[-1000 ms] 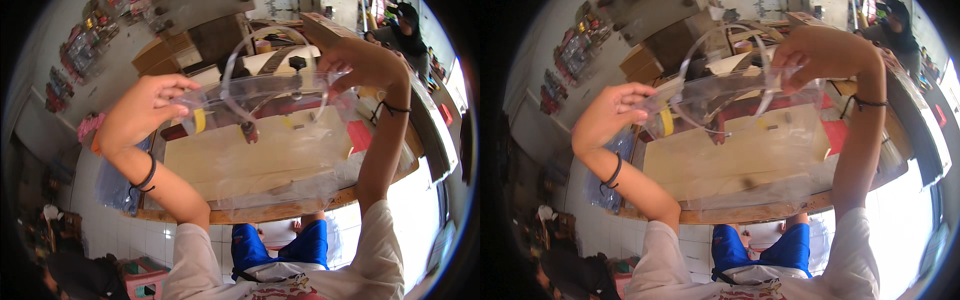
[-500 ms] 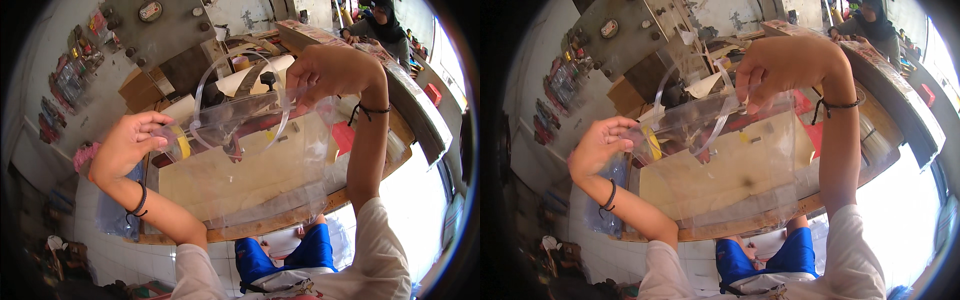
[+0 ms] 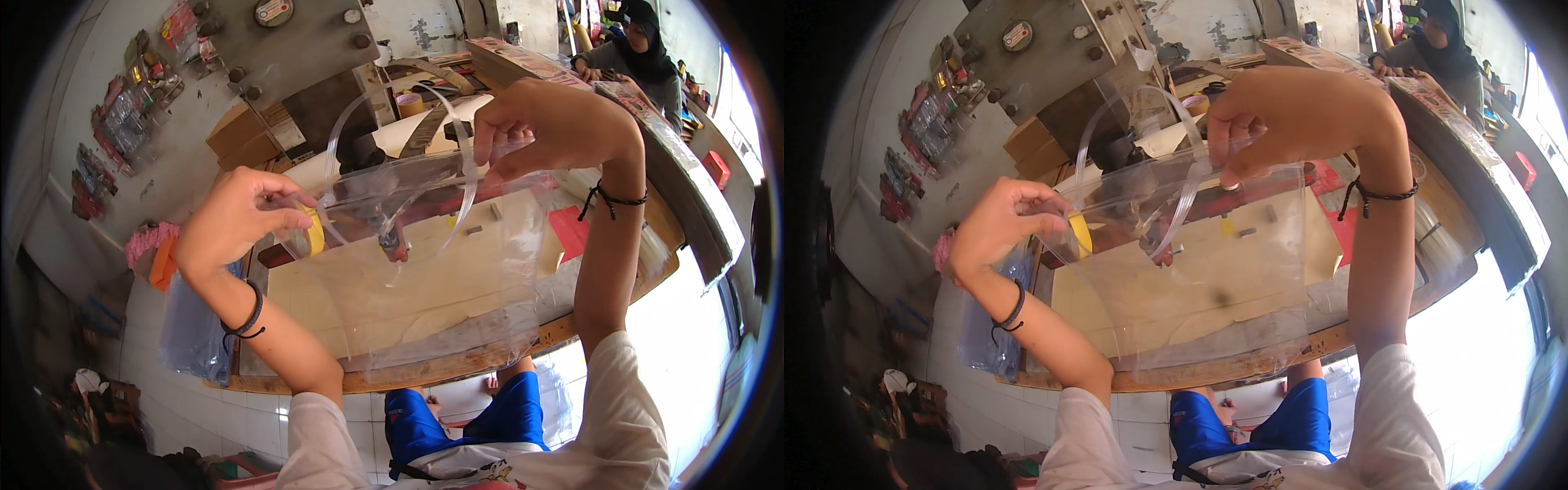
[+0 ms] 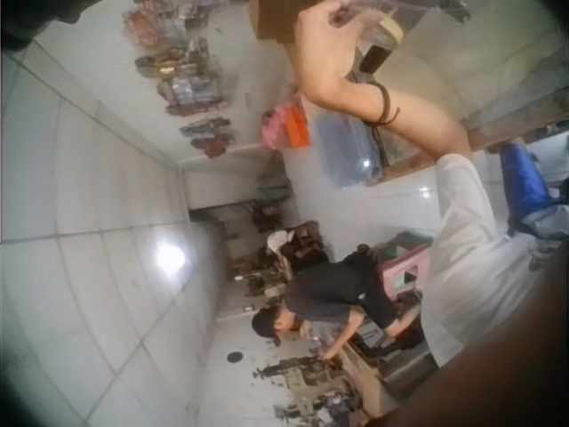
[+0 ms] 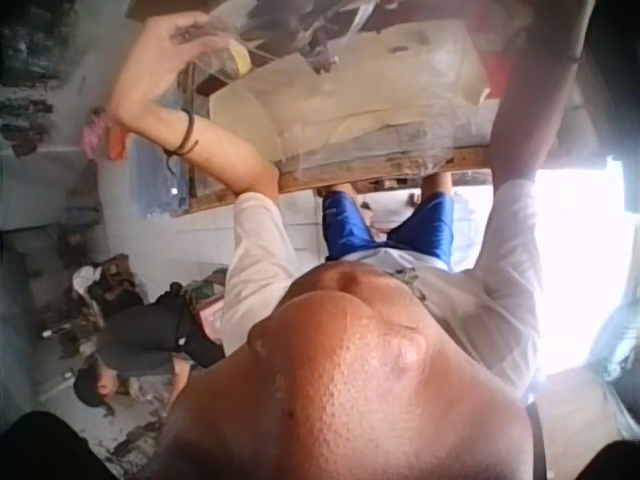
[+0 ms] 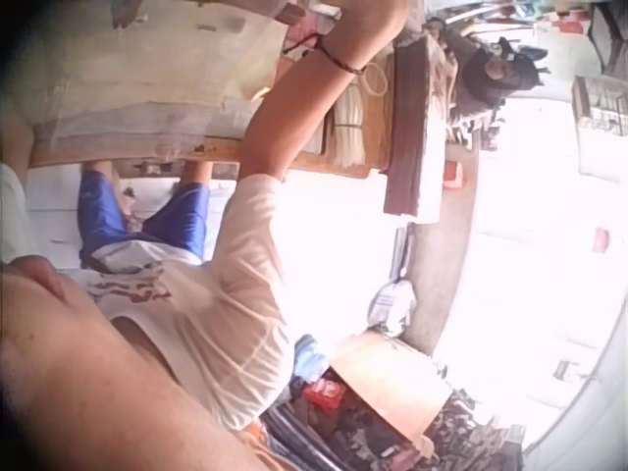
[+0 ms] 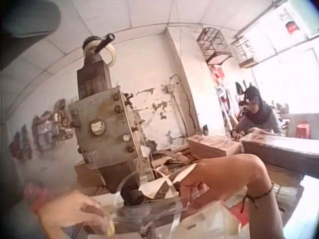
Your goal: The person holds up a plastic bag, uses a heat press machine on a workbench to seal plastic sheets, and then handles another plastic bag.
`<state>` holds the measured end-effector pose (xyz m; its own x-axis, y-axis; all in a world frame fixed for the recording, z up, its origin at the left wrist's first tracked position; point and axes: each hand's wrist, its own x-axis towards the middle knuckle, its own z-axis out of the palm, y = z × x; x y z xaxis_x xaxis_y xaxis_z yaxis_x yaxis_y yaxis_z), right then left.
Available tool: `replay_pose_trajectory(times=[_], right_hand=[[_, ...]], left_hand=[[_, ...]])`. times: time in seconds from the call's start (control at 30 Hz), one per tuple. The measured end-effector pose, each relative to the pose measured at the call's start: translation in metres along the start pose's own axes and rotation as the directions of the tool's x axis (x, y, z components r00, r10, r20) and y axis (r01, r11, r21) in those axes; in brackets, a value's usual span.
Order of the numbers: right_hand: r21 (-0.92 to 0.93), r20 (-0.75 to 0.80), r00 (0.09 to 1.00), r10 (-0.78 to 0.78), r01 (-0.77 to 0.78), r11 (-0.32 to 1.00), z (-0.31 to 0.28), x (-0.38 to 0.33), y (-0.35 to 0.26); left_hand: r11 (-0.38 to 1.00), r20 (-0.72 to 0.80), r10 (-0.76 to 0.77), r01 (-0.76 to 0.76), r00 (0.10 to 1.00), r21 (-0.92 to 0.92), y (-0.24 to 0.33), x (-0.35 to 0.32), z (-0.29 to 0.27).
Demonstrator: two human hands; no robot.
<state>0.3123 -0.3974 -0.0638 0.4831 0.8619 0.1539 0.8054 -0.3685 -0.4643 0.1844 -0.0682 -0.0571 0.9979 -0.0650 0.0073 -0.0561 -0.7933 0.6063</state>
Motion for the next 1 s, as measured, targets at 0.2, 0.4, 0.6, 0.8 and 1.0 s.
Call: replay_pose_trajectory(times=[0.2, 0.4, 0.6, 0.8, 1.0], right_hand=[[-0.050, -0.031, 0.997, 0.077, -0.079, 0.996, -0.001, -0.002, 0.000], [-0.047, -0.048, 0.991, 0.128, -0.130, 0.990, -0.001, -0.002, -0.012], [-0.020, -0.050, 0.999, 0.022, -0.023, 1.000, 0.000, -0.004, -0.012], [-0.044, -0.062, 0.998, 0.013, -0.015, 0.999, -0.001, -0.002, -0.008], [-0.163, -0.087, 0.988, 0.127, -0.140, 0.977, -0.003, -0.005, -0.008]], left_hand=[[1.000, 0.022, 0.000, -0.001, 1.000, 0.008, -0.004, 0.000, -0.003], [0.998, 0.030, -0.054, 0.053, 0.998, 0.046, -0.012, 0.002, -0.008], [0.990, 0.021, -0.075, 0.072, 0.997, 0.123, 0.004, 0.007, 0.005], [0.995, 0.036, 0.097, -0.096, 0.995, -0.021, -0.005, 0.012, 0.004], [0.995, 0.056, 0.089, -0.086, 0.995, -0.055, 0.004, 0.011, 0.006]])
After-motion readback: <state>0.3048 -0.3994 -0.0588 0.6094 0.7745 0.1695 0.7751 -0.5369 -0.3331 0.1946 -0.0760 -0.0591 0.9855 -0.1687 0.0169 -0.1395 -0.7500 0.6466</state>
